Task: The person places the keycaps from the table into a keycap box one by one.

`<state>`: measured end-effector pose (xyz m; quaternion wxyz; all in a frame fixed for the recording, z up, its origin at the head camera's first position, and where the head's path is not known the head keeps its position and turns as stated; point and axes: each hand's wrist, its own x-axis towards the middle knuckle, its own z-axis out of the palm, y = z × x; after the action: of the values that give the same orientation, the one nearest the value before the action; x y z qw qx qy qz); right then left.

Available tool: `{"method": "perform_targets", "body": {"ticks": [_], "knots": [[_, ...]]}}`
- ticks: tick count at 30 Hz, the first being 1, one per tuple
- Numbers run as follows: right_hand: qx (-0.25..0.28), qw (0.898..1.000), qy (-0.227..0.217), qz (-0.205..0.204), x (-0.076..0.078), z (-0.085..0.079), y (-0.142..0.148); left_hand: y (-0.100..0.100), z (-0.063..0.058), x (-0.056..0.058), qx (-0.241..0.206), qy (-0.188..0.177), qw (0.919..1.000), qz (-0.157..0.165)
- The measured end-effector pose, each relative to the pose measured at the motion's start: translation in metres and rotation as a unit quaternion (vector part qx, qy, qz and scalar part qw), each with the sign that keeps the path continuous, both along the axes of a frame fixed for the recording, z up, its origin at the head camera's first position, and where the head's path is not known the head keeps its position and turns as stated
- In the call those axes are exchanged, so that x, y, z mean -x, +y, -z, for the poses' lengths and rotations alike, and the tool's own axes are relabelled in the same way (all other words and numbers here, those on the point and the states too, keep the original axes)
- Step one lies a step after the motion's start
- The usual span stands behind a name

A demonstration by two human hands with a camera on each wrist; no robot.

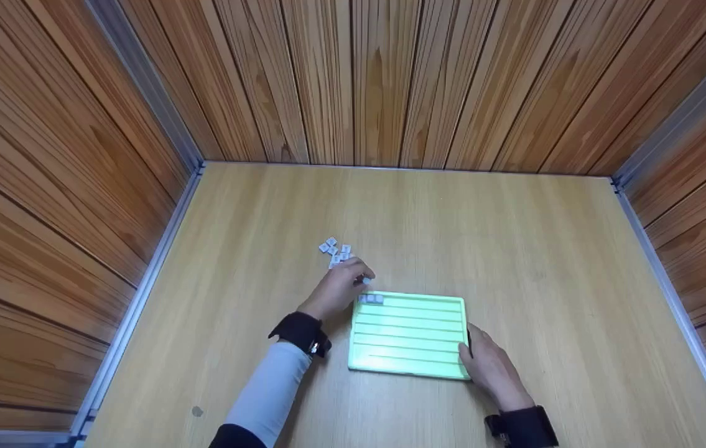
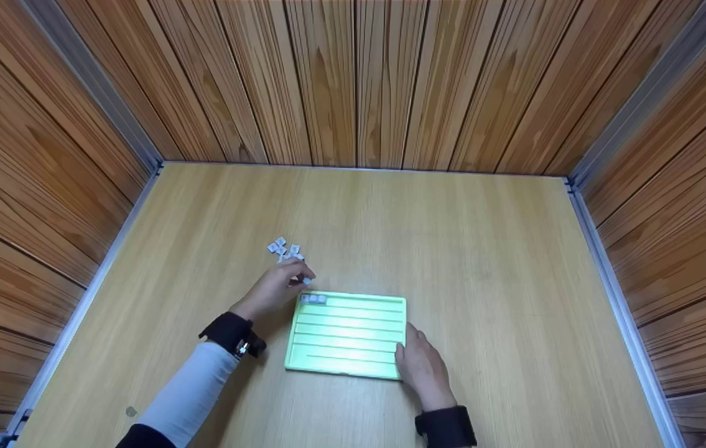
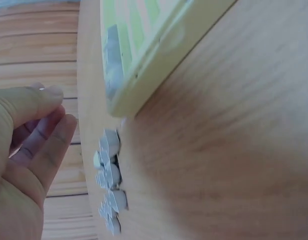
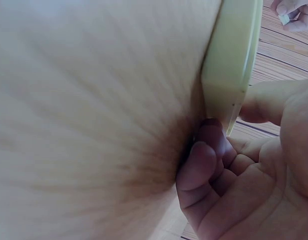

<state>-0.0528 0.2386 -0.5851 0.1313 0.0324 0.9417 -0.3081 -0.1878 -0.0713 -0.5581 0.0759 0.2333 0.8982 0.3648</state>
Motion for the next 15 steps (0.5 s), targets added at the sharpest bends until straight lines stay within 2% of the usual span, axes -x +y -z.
{"method": "perform_targets", "body": {"ticks": [5,15], "knots": [[0.002,1.000,-0.007,0.000,0.000,0.000,-0.001,0.011,0.000,-0.004,0.013,-0.007,0.9998,0.015],[0.003,1.000,-0.009,0.004,0.000,0.000,0.000,0.028,0.001,-0.007,0.054,0.037,0.9963,0.056]]}}
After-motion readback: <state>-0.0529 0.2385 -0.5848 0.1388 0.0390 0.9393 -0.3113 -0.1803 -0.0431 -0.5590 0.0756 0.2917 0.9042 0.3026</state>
